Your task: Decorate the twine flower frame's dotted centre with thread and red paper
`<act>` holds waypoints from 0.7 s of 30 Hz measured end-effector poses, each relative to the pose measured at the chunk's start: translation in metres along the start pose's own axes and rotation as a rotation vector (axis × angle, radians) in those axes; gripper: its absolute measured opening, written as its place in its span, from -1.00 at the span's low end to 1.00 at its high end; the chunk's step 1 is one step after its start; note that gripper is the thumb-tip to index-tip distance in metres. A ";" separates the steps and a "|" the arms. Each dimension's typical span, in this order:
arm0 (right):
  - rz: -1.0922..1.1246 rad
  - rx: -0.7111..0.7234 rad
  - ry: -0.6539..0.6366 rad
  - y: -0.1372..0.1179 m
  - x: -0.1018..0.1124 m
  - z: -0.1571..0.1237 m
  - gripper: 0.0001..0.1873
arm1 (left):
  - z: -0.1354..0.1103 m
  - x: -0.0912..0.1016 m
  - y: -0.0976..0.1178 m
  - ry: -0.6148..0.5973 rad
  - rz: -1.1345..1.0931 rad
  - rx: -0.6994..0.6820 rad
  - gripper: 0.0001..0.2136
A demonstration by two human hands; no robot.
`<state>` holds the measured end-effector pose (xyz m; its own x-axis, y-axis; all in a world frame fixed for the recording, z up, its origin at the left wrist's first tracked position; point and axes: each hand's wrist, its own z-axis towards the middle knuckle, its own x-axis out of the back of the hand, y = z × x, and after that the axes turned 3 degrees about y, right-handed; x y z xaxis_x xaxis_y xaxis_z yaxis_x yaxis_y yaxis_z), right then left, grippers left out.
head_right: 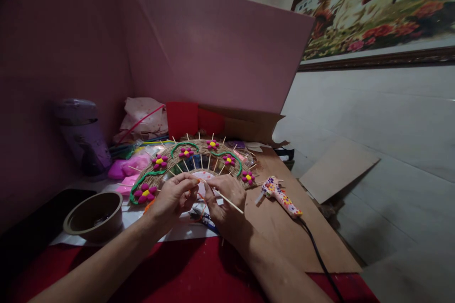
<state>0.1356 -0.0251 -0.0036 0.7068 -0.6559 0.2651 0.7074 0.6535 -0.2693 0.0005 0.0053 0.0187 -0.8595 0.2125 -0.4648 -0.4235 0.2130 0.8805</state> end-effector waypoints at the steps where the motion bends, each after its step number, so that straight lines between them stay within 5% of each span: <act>1: 0.000 0.004 0.007 0.000 0.000 0.000 -0.87 | 0.000 0.000 0.000 0.009 0.002 0.003 -0.86; 21: -0.259 -0.114 -0.040 0.018 -0.004 0.003 -0.90 | -0.003 -0.001 0.000 -0.080 0.023 -0.009 -0.89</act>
<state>0.1457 -0.0093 -0.0070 0.5038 -0.7783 0.3747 0.8611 0.4180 -0.2895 0.0003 0.0018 0.0192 -0.8439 0.2926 -0.4498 -0.4063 0.1990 0.8918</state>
